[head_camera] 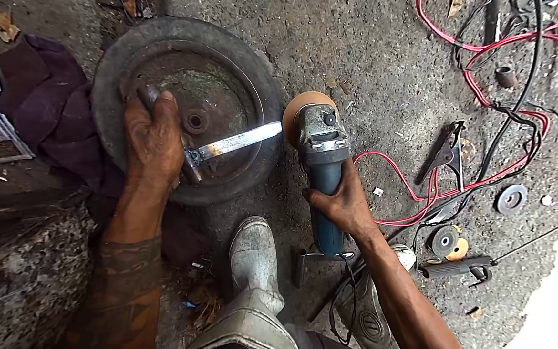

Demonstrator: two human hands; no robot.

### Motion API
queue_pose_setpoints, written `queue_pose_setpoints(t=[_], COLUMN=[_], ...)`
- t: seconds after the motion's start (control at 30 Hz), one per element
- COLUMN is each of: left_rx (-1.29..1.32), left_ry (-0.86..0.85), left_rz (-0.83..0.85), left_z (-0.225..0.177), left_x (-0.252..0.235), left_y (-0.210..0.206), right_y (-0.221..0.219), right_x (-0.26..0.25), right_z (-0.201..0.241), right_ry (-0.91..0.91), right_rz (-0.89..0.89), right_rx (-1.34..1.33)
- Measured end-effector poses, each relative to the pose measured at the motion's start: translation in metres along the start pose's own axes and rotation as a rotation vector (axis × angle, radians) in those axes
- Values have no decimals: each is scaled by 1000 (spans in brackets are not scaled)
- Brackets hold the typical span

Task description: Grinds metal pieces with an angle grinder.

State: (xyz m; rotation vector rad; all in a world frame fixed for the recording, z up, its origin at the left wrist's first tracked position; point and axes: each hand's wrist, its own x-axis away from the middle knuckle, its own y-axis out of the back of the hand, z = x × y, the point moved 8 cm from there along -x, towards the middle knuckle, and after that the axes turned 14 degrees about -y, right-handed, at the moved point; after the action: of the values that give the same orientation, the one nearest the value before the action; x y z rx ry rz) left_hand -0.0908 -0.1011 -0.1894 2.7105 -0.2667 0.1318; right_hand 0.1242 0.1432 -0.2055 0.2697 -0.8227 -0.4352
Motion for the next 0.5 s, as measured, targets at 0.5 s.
queue_pose_setpoints(t=[0.5], left_rx=[5], left_ry=[-32], left_rz=[18], left_z=[1], left_x=[-3], left_y=[-1], right_y=[-5], right_x=[3], right_z=[-4], right_ry=[-4], right_rz=[30], right_rx=[68])
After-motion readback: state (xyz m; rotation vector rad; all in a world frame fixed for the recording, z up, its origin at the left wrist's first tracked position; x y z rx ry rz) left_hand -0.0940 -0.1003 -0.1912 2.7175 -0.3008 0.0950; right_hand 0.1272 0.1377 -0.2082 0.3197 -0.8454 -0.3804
